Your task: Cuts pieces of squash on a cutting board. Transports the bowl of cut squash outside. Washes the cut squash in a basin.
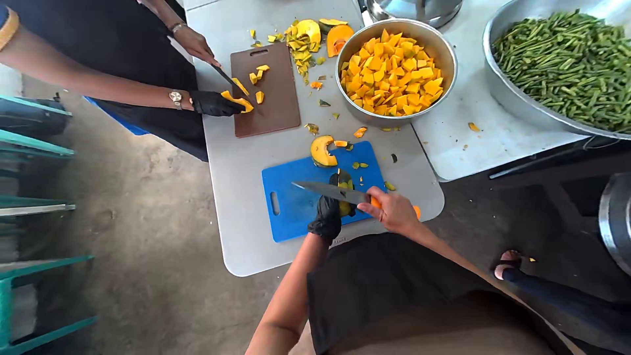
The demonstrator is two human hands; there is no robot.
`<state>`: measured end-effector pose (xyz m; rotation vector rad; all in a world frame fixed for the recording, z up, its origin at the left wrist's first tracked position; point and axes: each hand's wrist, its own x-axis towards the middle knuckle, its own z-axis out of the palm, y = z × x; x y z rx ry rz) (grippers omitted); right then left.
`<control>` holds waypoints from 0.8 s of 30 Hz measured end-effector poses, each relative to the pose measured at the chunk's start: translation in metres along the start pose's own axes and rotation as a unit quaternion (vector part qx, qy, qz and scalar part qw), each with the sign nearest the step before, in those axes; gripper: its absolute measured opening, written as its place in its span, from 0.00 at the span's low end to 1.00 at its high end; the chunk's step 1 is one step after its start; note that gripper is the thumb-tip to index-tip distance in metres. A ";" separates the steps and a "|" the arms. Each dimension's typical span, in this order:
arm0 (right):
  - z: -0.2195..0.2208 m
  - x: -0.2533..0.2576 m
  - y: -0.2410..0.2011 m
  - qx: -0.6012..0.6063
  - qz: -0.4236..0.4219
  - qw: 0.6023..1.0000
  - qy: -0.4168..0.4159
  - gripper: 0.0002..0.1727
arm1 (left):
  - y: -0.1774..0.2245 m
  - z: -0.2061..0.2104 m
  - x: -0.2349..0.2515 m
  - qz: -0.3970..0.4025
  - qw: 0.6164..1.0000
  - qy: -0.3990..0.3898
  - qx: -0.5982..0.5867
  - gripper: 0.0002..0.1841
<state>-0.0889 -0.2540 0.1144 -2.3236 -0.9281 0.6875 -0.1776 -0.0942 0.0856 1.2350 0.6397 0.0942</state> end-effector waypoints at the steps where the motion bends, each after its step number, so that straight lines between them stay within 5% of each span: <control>1: 0.001 0.000 0.000 -0.008 -0.012 1.000 0.013 0.44 | -0.002 0.000 0.001 0.007 1.000 -0.008 -0.013 0.19; 4: -0.001 0.003 0.000 -0.025 0.017 0.999 0.032 0.42 | 0.007 0.004 -0.007 0.003 1.000 -0.008 -0.013 0.22; 9: -0.028 0.020 0.058 -0.010 0.245 0.969 -0.033 0.38 | 0.007 -0.005 -0.014 0.058 0.994 -0.088 -0.037 0.25; 12: -0.034 0.009 0.039 0.010 0.159 0.987 -0.021 0.37 | 0.005 -0.007 -0.001 0.059 0.996 -0.061 0.020 0.28; 16: -0.014 -0.003 0.005 -0.013 -0.032 0.998 0.060 0.43 | 0.013 0.000 0.000 0.075 0.963 0.037 0.255 0.20; 24: 0.000 -0.001 0.000 -0.076 -0.105 0.984 0.122 0.43 | -0.020 -0.004 0.017 0.117 0.992 0.002 0.046 0.22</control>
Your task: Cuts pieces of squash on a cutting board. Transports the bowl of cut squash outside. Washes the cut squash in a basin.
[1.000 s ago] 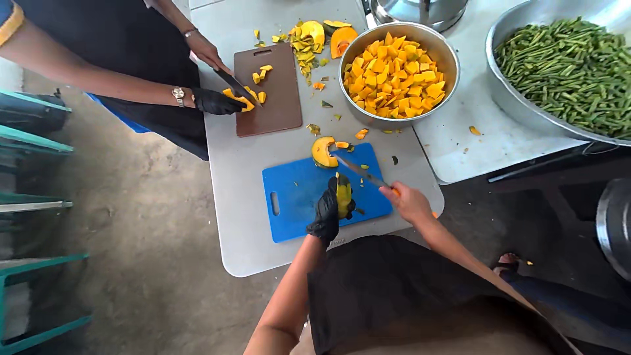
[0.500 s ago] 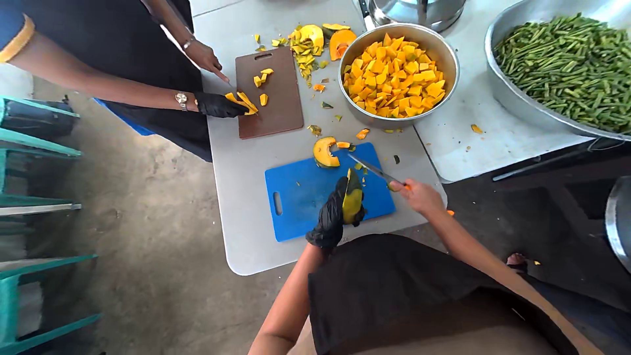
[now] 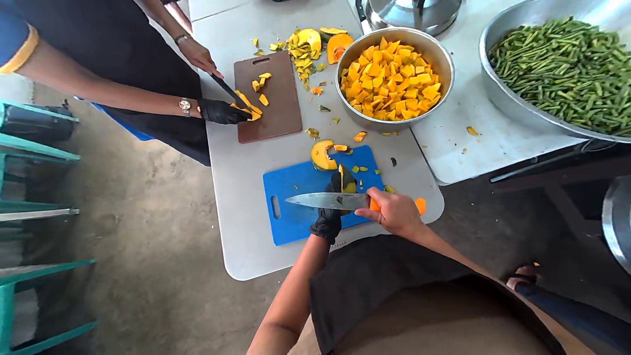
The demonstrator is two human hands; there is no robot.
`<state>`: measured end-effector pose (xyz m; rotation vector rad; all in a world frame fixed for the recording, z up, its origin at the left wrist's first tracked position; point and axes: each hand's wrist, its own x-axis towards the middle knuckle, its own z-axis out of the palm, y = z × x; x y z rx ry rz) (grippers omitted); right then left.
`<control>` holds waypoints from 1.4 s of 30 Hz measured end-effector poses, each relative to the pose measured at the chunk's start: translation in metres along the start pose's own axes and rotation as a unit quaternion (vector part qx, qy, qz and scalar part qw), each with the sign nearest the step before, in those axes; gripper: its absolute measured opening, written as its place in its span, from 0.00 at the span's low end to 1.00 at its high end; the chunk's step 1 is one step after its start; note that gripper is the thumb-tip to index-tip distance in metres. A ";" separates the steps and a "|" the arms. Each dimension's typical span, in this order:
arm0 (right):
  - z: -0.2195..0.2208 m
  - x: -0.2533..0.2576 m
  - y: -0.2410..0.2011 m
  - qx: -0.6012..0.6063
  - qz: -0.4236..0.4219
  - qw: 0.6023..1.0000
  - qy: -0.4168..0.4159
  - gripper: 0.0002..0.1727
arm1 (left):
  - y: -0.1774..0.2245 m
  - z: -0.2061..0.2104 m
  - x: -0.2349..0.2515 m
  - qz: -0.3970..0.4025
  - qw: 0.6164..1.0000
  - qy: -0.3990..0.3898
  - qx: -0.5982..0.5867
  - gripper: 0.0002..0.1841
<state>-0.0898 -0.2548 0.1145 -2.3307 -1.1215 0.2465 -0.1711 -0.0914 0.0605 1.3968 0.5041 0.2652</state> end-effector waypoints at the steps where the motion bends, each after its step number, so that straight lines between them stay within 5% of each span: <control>1: 0.001 0.000 -0.001 -0.002 0.000 1.000 0.010 0.43 | -0.001 0.001 0.000 0.012 1.000 0.009 0.009 0.22; 6: 0.004 -0.002 -0.002 -0.009 0.043 0.998 0.051 0.42 | 0.034 0.008 -0.021 0.019 0.970 0.036 0.239 0.20; 14: 0.003 0.002 0.007 0.039 0.158 0.982 -0.098 0.42 | 0.024 -0.001 -0.013 -0.079 0.990 0.028 0.112 0.22; 19: -0.010 0.001 0.067 0.037 0.350 0.926 -0.134 0.39 | 0.014 -0.021 -0.014 -0.035 0.998 -0.014 -0.053 0.24; 27: -0.010 -0.006 0.015 0.079 0.159 0.978 -0.113 0.42 | 0.014 -0.010 0.001 -0.110 0.992 0.003 -0.068 0.24; 32: -0.007 -0.005 0.006 0.065 0.097 0.988 -0.103 0.45 | 0.019 -0.008 -0.005 -0.088 0.992 -0.009 -0.088 0.23; 35: -0.007 -0.005 0.015 0.056 0.141 0.984 -0.097 0.43 | 0.025 -0.011 -0.009 -0.100 0.989 -0.024 -0.106 0.24; 39: -0.010 -0.005 0.061 0.027 0.315 0.940 -0.127 0.38 | 0.032 -0.019 -0.013 -0.093 0.984 -0.095 -0.115 0.25; 42: -0.022 -0.009 0.044 0.059 0.257 0.958 -0.111 0.38 | 0.024 -0.021 -0.011 -0.088 0.990 -0.095 -0.063 0.25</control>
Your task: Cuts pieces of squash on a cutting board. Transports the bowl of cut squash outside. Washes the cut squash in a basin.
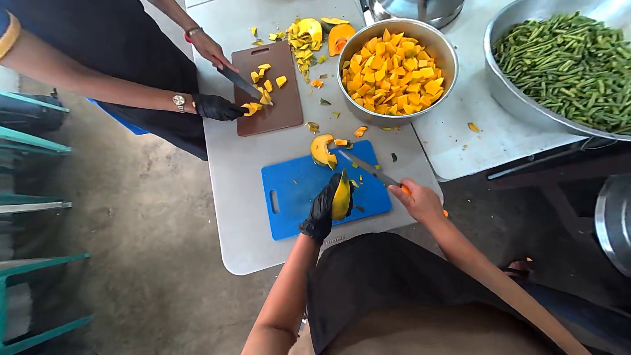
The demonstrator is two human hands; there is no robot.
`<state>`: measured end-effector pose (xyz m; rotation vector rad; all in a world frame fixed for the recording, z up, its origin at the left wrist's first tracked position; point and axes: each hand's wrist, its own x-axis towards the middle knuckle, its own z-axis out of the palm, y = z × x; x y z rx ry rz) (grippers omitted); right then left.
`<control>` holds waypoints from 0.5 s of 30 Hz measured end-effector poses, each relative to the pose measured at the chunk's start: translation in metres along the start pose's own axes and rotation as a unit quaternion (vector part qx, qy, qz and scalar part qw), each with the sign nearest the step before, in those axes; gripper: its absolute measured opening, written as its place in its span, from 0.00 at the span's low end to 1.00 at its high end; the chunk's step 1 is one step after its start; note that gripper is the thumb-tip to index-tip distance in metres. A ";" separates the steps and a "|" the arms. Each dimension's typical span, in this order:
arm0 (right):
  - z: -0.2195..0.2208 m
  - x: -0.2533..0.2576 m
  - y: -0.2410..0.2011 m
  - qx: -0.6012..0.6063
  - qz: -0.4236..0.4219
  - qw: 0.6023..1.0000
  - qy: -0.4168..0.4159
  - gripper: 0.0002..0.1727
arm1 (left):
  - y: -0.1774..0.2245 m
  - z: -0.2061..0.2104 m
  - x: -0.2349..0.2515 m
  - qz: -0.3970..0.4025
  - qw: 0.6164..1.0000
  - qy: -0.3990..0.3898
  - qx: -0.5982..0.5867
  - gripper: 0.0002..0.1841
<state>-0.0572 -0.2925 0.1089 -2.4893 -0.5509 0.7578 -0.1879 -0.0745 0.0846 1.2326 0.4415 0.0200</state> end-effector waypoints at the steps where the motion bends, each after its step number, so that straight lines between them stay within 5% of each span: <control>1: 0.000 -0.006 -0.010 0.012 -0.038 0.999 -0.003 0.39 | -0.003 0.000 0.002 -0.002 1.000 0.001 0.011 0.25; 5: 0.008 -0.017 -0.038 0.016 -0.149 0.989 -0.013 0.44 | -0.009 0.000 0.002 -0.008 0.998 0.007 0.066 0.22; 8: 0.012 -0.014 -0.038 0.001 -0.153 0.988 -0.009 0.44 | 0.010 0.008 -0.006 -0.006 0.994 0.015 0.105 0.21; 13: 0.011 0.018 0.024 -0.010 0.071 0.997 -0.025 0.38 | 0.005 -0.014 -0.012 0.051 0.998 -0.034 0.032 0.25; 15: 0.006 0.017 0.031 -0.013 0.082 0.996 -0.025 0.39 | 0.004 -0.016 -0.010 0.042 0.998 -0.025 0.047 0.24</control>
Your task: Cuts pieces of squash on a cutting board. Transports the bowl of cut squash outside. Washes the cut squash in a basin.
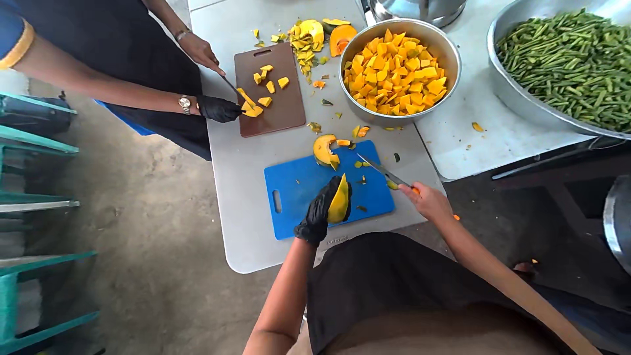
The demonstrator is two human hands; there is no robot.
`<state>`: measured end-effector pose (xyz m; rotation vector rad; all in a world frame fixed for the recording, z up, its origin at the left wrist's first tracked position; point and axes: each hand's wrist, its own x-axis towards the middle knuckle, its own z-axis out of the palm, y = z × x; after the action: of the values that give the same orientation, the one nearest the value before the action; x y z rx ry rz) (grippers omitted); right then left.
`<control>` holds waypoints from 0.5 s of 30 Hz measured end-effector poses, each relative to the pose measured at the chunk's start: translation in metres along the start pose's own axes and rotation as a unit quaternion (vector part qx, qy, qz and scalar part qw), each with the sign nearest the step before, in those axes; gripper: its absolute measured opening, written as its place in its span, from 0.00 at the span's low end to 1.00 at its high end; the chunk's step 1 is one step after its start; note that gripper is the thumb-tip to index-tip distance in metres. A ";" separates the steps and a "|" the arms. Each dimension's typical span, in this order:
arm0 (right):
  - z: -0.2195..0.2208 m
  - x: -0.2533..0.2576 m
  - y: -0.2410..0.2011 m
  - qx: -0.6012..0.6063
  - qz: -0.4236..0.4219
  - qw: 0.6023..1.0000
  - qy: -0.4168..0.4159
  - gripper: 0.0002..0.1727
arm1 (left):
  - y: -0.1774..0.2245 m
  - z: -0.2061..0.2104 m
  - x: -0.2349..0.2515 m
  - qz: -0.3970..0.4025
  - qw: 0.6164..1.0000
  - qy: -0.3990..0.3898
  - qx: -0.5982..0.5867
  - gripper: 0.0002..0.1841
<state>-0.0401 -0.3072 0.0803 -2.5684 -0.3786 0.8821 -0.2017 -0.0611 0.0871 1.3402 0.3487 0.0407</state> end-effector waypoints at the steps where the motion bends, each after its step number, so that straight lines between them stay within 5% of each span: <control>1: -0.003 -0.006 -0.008 0.013 -0.026 1.000 -0.001 0.38 | -0.002 0.000 0.002 -0.012 1.000 0.006 0.009 0.25; 6: 0.002 -0.033 -0.051 0.049 -0.188 0.981 -0.010 0.39 | -0.009 0.006 0.004 -0.019 0.999 0.033 0.035 0.23; 11: 0.028 -0.003 -0.016 0.017 0.011 0.993 -0.120 0.39 | -0.014 -0.009 0.000 -0.120 0.983 0.142 0.000 0.27; 15: 0.055 0.002 0.029 -0.018 -0.031 0.961 -0.274 0.36 | -0.036 -0.041 -0.006 -0.210 0.942 0.260 0.031 0.35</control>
<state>-0.0695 -0.3171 0.0262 -2.2900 -0.6293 1.5706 -0.2243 -0.0323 0.0459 1.2805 1.0861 0.0256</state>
